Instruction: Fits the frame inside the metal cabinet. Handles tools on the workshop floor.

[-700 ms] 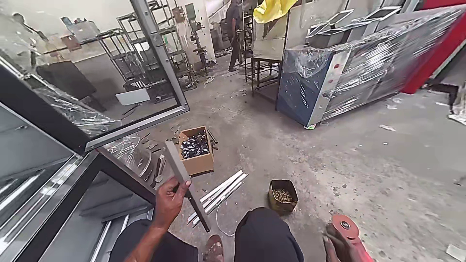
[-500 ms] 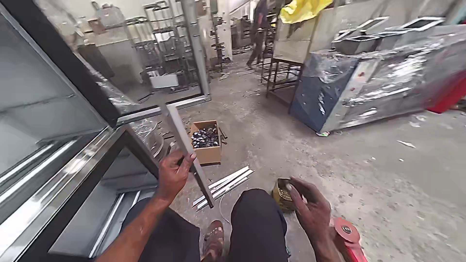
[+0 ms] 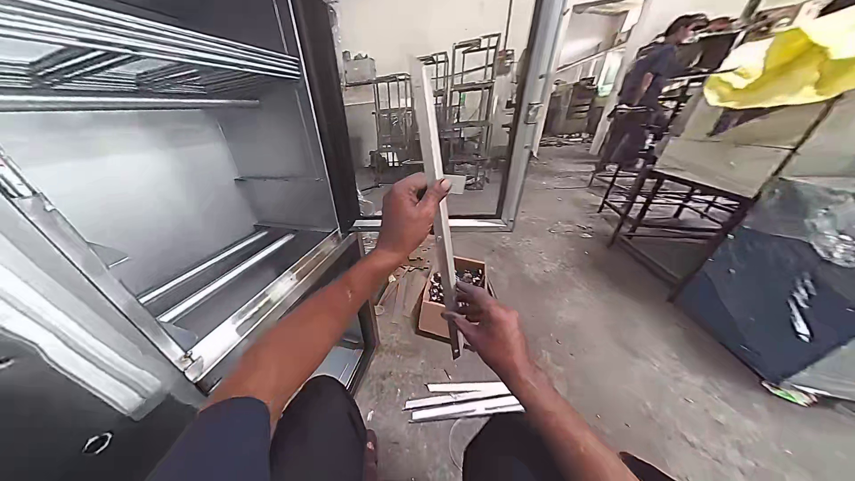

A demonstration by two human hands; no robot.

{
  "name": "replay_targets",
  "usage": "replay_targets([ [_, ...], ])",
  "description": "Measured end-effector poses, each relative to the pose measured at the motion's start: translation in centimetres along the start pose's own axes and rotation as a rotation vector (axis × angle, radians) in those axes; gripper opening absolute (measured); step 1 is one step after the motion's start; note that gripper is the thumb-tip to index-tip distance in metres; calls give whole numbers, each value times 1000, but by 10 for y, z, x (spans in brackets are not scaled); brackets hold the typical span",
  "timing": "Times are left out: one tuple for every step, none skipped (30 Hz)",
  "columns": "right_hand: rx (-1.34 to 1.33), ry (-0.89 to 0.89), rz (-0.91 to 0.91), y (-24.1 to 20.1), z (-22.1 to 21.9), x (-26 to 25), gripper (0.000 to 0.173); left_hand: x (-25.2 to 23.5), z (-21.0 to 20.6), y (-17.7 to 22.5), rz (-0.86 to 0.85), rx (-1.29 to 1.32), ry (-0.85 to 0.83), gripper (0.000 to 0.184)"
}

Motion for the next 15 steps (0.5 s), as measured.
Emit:
replay_targets([
  [-21,40,14,-1,-5,-17,51,-19,4,-6,-8,-11,19,34],
  [-27,71,33,-2,-11,-32,52,-36,8,-13,-1,-16,31,36],
  [-25,95,53,-3,-17,-50,52,-54,12,-20,10,-19,33,38],
  [-25,109,67,-4,-25,-68,53,-71,18,-29,25,-26,33,39],
  [-25,113,81,-6,-34,-88,54,-88,25,-37,39,-46,44,39],
  [-27,121,100,-8,-43,-108,54,-104,36,-46,52,-81,67,39],
  [-27,126,120,-11,-54,-127,54,-117,48,-55,62,-109,101,38],
  [-32,126,135,-15,-66,-146,54,-129,61,-63,60,-131,141,36],
  [-41,126,147,-19,-78,-165,53,-139,75,-70,44,-145,191,32],
  [-51,131,160,-23,-90,-181,53,-148,88,-77,17,-147,243,28],
  [-64,137,173,-29,-102,-195,52,-155,100,-87,-13,-128,286,32],
  [-85,146,192,-36,-113,-208,51,-161,111,-94,-55,-92,327,40],
  [-107,154,211,-44,-123,-220,51,-166,120,-99,-99,-59,353,48],
  [-119,166,222,-51,-131,-232,51,-168,130,-103,-152,-46,376,52],
  [-119,177,227,-58,-139,-243,51,-170,138,-106,-202,-53,392,50],
])
Point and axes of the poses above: each hand's wrist, its own x-axis away from the middle knuckle, its own z-axis out of the back of the hand, y = z × x, the point moved 8 cm from there along -x, towards the middle knuckle
